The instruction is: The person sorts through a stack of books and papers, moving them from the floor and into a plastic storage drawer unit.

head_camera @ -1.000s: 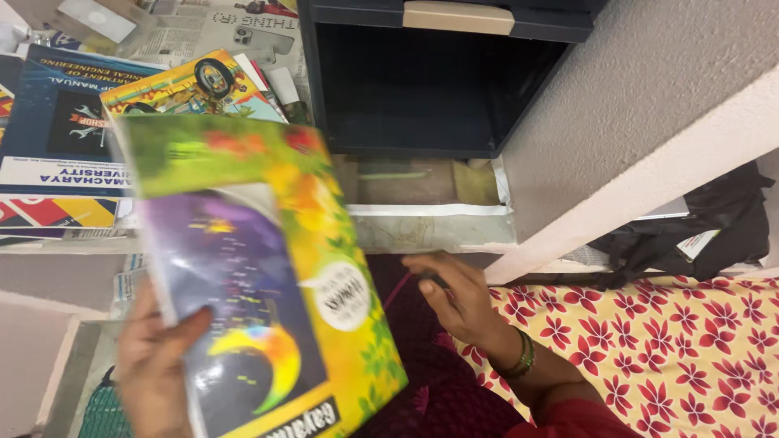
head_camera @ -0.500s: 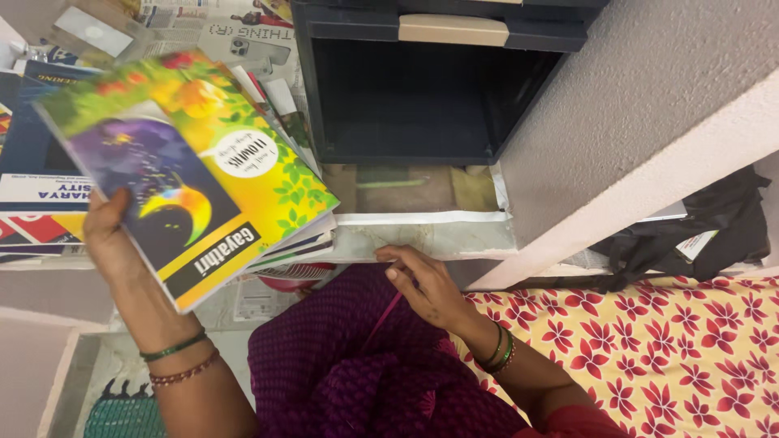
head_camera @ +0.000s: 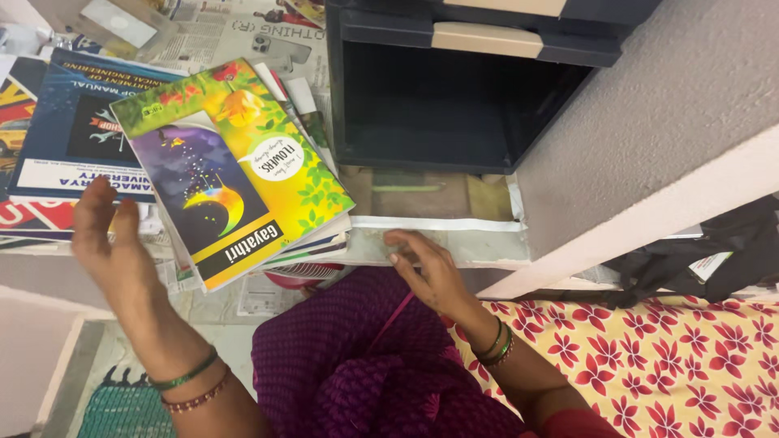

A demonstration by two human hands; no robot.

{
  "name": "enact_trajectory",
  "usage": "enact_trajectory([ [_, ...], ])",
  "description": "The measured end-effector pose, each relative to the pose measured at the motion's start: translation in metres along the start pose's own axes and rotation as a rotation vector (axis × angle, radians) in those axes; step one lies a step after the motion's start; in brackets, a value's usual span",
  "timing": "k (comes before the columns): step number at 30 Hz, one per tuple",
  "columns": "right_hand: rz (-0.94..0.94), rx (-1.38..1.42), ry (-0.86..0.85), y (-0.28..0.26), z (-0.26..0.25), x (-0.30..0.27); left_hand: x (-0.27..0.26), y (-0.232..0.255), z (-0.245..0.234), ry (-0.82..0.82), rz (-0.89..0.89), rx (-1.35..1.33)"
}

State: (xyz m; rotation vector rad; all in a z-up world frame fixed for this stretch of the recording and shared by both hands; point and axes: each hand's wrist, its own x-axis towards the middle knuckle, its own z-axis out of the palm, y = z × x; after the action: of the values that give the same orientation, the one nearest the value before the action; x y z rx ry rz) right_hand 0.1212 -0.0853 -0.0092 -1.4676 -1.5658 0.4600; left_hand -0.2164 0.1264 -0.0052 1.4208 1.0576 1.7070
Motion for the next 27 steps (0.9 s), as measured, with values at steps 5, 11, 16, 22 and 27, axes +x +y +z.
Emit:
enact_trajectory([
  [5,-0.031,-0.038,0.066,-0.011,0.003,0.027,-0.042,0.025,-0.008,0.051,-0.024,-0.033],
  [11,0.051,-0.044,0.126,-0.019,0.021,0.059,-0.094,0.038,0.006,0.029,0.005,0.469],
  [16,-0.002,-0.002,0.122,-0.015,0.035,0.068,-0.11,0.036,0.011,-0.023,0.012,0.581],
  [22,-0.009,0.02,0.159,-0.012,0.039,0.074,-0.111,0.037,0.013,-0.027,0.031,0.62],
  [27,-0.022,0.115,0.143,-0.001,0.039,0.073,-0.111,0.042,0.011,-0.039,0.049,0.598],
])
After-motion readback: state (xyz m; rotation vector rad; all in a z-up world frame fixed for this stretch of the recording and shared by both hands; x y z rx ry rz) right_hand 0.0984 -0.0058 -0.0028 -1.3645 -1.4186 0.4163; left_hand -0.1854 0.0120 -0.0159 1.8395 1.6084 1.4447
